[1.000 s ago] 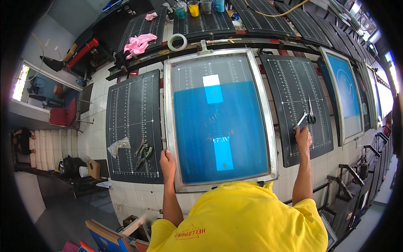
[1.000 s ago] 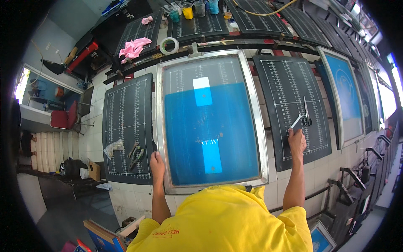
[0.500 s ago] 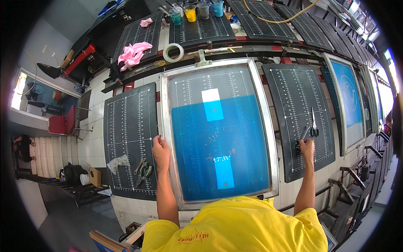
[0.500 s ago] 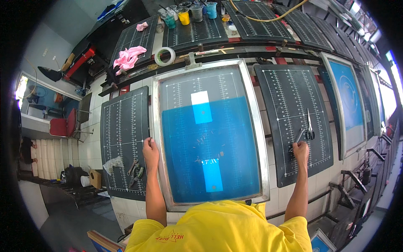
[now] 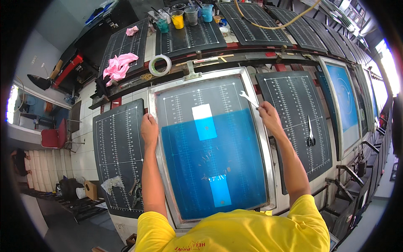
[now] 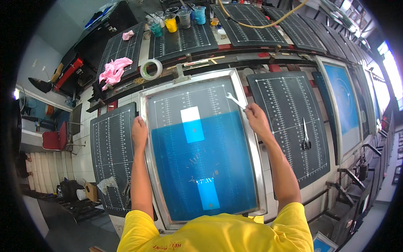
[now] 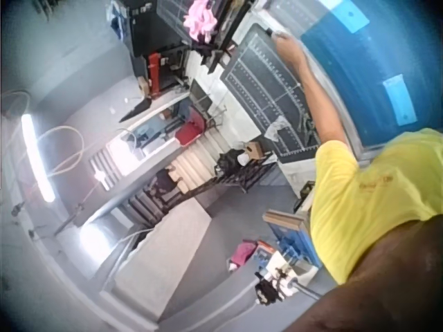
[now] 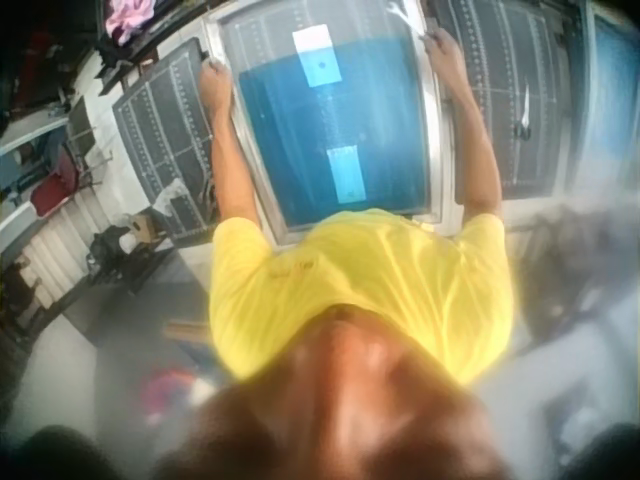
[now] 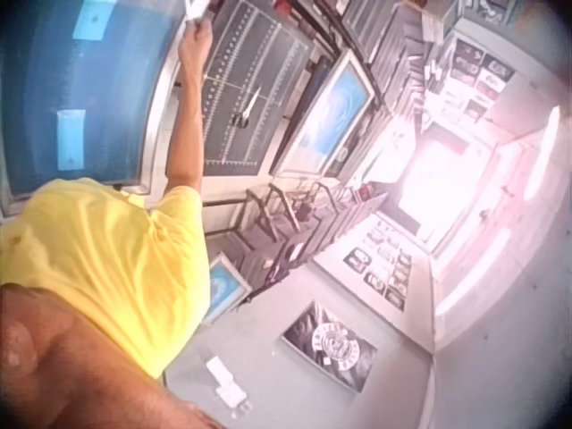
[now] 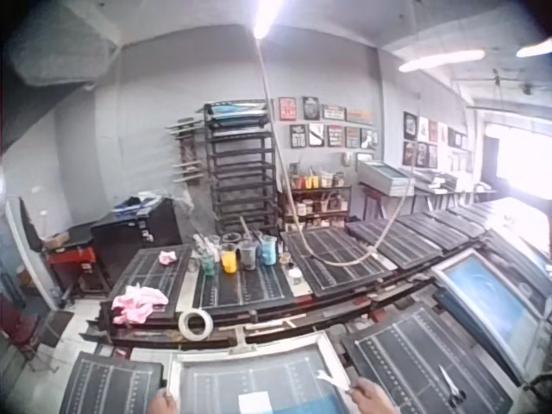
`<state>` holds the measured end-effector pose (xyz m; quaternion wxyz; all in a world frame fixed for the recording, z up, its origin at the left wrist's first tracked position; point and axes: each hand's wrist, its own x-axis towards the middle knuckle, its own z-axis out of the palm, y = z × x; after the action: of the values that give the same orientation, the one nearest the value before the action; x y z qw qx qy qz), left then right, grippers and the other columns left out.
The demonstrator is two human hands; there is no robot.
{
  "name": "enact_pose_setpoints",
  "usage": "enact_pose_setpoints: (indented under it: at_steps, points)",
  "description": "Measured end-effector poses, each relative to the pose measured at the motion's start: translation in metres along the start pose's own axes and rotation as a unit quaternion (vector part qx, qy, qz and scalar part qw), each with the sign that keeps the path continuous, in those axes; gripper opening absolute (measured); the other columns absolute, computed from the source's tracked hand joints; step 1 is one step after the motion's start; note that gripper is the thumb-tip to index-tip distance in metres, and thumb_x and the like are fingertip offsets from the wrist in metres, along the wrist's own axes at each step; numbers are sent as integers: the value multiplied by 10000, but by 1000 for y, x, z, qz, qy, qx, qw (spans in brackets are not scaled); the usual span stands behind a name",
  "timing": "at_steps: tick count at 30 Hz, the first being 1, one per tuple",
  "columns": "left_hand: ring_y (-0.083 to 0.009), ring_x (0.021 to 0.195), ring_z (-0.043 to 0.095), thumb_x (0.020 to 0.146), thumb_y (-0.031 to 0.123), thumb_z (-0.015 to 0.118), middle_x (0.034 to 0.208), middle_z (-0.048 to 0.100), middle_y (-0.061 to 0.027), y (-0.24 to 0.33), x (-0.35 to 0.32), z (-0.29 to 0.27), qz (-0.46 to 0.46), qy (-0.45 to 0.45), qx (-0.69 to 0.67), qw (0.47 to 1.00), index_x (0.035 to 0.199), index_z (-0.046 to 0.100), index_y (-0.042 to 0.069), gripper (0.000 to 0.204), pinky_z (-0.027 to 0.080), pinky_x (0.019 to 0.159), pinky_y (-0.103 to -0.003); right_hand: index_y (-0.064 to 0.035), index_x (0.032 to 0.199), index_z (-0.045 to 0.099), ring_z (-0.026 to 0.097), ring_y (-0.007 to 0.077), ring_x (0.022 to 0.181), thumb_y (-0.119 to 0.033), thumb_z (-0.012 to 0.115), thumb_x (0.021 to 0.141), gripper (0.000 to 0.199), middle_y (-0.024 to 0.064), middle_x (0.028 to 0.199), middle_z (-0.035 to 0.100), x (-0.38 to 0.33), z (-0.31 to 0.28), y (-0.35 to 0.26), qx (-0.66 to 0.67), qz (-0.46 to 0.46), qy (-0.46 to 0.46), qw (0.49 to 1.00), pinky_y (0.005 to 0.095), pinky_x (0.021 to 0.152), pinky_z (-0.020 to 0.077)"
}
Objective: The person prepares a screen printing frame by applying tape to the edges of the screen, using a tool to secure a metal bracket, and lifting the frame to check for alignment.
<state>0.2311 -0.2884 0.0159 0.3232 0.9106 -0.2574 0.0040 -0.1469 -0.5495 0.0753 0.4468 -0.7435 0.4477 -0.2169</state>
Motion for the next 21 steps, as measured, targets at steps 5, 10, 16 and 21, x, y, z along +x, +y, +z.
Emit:
enact_pose_setpoints:
  at_steps: [5, 10, 16, 21]
  points:
    - [-481, 957, 603, 1014, 349, 360, 996, 639, -303, 3, 5, 14, -70, -44, 13, 997, 1125, 577, -30, 451, 463, 824, -510, 2, 912, 625, 507, 104, 648, -206, 595, 919, 211, 30, 684, 553, 62, 44, -13, 14, -52, -60, 997, 280, 577, 390]
    - [-486, 955, 602, 1011, 368, 359, 998, 641, -298, 11, 3, 7, -94, -48, 13, 994, 1126, 561, -28, 460, 464, 830, -518, -42, 885, 640, 531, 67, 658, -241, 626, 938, 206, 6, 716, 586, 93, 57, -53, 222, -16, -73, 972, 227, 582, 411]
    - [-494, 969, 596, 1007, 375, 353, 1024, 631, -314, 11, 4, 0, -113, -55, 34, 992, 1098, 544, -51, 476, 463, 861, -529, -67, 918, 580, 553, 186, 616, -319, 470, 1024, 294, 79, 764, 606, 95, 92, -129, 604, 78, 9, 793, 309, 598, 470]
    - [-488, 974, 596, 1000, 405, 356, 1003, 641, -296, 12, 3, 8, -117, -51, 21, 992, 1104, 564, -16, 481, 455, 848, -536, -44, 932, 569, 455, 120, 489, -243, 489, 1000, 225, 46, 669, 543, 112, 133, -76, 283, 148, -224, 921, 287, 412, 363]
